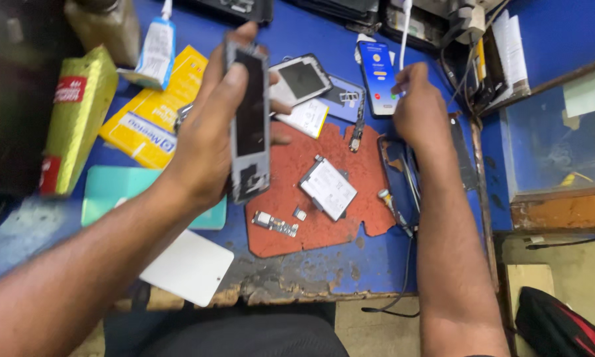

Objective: The person disassembles a mobile phone by removing the back panel and internal components, then installs a new screen assembly onto the frame and secures it using a screwdriver.

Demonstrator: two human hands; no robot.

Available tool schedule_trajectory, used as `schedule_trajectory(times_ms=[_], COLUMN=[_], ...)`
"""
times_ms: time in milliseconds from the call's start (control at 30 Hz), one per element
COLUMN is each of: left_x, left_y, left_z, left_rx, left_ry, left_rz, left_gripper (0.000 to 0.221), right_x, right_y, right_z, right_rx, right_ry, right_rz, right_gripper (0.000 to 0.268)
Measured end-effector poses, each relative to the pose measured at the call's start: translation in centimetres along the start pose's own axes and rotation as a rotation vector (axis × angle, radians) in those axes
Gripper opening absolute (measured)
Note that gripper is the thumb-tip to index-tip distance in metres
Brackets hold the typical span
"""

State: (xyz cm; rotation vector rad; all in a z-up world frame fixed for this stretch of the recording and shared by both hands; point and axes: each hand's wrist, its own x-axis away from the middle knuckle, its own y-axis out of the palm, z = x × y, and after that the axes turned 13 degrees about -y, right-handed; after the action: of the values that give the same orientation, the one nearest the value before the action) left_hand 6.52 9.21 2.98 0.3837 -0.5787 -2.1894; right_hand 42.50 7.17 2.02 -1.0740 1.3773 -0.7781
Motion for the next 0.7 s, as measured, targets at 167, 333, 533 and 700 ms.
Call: schedule_trajectory(times_ms=[167, 333, 533, 700], left_x=[1.2, 1.3, 2.0, 2.2], left_y=[-1.7, -1.0, 0.3, 0.6], left_z=[0.3, 0.9, 1.1, 1.2], left_rx=[-0.062, -0.022, -0.026, -0.031], left_ry=[0.0, -0.016, -0.078, -0.096], left_rz=[0.026, 0.009, -0.038, -0.041], left_gripper=[0.066, 0.07, 0.072, 0.073], right_x=[-1.5, -1.6, -0.4, 0.1], right_y=[0.6, -0.9, -2.4, -1.6], right_z=[-0.6, -0.1, 0.7, 0.7], right_rx=[-0.212, -0.197, -0.175, -0.12], right_ry=[-0.185, -0.128, 0.053, -0.082], right_rz=[-0.004, 0.07, 0.015, 0.028], right_gripper=[0.034, 0.031, 0.024, 0.024])
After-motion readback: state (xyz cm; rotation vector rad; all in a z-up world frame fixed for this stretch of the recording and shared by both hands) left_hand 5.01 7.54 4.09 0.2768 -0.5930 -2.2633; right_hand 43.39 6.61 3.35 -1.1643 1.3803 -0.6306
